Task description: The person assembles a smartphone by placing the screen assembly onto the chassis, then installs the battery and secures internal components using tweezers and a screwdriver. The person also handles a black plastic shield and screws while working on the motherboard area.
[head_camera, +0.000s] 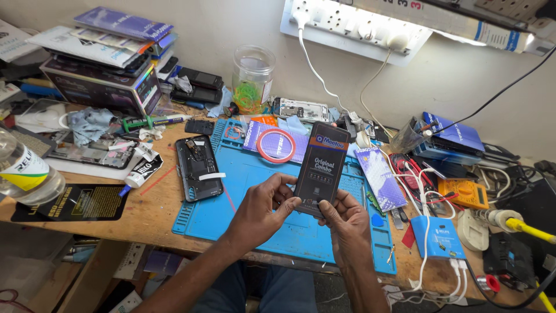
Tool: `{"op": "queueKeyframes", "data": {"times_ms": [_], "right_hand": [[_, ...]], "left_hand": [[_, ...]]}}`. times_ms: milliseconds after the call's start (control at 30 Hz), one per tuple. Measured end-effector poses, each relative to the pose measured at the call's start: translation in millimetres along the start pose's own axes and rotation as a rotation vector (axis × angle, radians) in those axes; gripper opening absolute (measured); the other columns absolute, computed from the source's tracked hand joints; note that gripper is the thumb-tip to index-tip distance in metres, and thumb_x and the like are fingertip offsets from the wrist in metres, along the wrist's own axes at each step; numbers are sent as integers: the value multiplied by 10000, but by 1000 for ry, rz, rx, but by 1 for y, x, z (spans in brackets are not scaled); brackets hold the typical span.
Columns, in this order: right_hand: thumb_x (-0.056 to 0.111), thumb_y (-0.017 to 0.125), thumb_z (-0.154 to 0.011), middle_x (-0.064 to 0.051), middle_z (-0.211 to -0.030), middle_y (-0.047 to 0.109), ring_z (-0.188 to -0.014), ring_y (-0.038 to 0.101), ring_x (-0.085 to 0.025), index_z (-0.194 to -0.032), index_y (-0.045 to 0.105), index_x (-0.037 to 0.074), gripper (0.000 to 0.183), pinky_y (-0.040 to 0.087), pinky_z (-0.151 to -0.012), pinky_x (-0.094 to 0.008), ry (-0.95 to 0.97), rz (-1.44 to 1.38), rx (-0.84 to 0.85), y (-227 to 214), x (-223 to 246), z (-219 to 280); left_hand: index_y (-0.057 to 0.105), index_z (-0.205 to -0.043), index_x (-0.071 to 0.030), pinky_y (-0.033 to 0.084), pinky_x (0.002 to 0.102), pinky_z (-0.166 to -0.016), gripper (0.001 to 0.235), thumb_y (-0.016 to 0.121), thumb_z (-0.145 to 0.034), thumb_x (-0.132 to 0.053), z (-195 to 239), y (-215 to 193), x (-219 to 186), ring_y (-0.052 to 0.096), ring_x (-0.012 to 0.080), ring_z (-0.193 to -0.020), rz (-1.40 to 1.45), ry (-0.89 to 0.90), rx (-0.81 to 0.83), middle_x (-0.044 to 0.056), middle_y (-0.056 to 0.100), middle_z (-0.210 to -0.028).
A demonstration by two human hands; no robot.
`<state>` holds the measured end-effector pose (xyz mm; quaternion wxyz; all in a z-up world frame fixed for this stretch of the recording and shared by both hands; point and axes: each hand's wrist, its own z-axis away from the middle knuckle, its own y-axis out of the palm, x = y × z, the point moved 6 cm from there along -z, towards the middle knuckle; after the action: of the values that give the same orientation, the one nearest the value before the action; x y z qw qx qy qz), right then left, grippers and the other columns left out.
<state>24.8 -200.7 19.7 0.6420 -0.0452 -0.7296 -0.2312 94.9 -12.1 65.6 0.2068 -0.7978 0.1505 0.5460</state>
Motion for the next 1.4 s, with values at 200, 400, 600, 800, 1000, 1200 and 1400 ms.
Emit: {"op": "queueKeyframes", "data": {"times_ms": [200, 400, 600, 800, 1000, 1200, 1400], "right_hand": [[69, 780, -859, -98, -903, 754, -768, 679, -104, -1175, 657, -57, 361, 532, -631, -254, -70, 166, -76, -7, 1, 0], [92, 767, -890, -66, -945, 752, -815, 693, -90, -1240, 664, -6, 377, 564, -694, -258, -309, 359, -74, 21, 31, 11], [112, 836, -796, -124, -937, 718, -851, 701, -266, -1147, 697, 62, 381, 543, -719, -364, -940, 1207, -10, 81, 63, 43], [147, 818, -939, -30, -841, 729, -719, 747, -190, -1003, 758, 136, 89, 580, -663, -339, -819, 932, 49, -1, 61, 12], [522, 931, -653, -271, -1171, 663, -1087, 616, -430, -1293, 613, 2, 883, 481, -904, -541, -366, 1818, -183, -163, 47, -109], [238, 961, -667, -229, -1116, 660, -1019, 652, -370, -1374, 677, 88, 777, 541, -876, -482, -296, 1621, -271, -172, 61, -100], [-32, 749, -878, -91, -1047, 709, -983, 703, -229, -1061, 717, 101, 229, 593, -872, -384, -762, 1243, 35, -43, 90, 13]], "left_hand": [[653, -1199, 3, 574, 289, -606, 303, 728, -919, -85, -5, 9, 11, 695, 128, -677, 48, -46, 2, 50, 714, -747], [391, -1543, -21, 531, 424, -937, 661, 669, -960, -158, 6, 7, -11, 608, 244, -1160, -178, 232, -101, 182, 582, -1286], [197, -1641, -208, 401, 475, -1102, 667, 495, -1065, -363, -6, 22, 37, 428, 248, -1418, 878, 26, -65, 123, 375, -1578], [353, -1560, -79, 429, 598, -1110, 754, 510, -978, -531, 3, 5, 54, 526, 382, -1373, 1303, -151, -195, 179, 496, -1504], [347, -1594, -117, 416, 606, -1118, 788, 562, -978, -560, 24, -31, 11, 477, 416, -1401, 1226, -28, -236, 180, 487, -1538], [328, -1615, -131, 402, 622, -1163, 759, 554, -1023, -548, 56, -86, -6, 458, 430, -1445, 1125, 94, -365, 194, 448, -1571], [322, -1639, -100, 380, 620, -1249, 744, 525, -1093, -563, 86, -128, -20, 445, 408, -1423, 909, 172, -491, 167, 435, -1539]]}}
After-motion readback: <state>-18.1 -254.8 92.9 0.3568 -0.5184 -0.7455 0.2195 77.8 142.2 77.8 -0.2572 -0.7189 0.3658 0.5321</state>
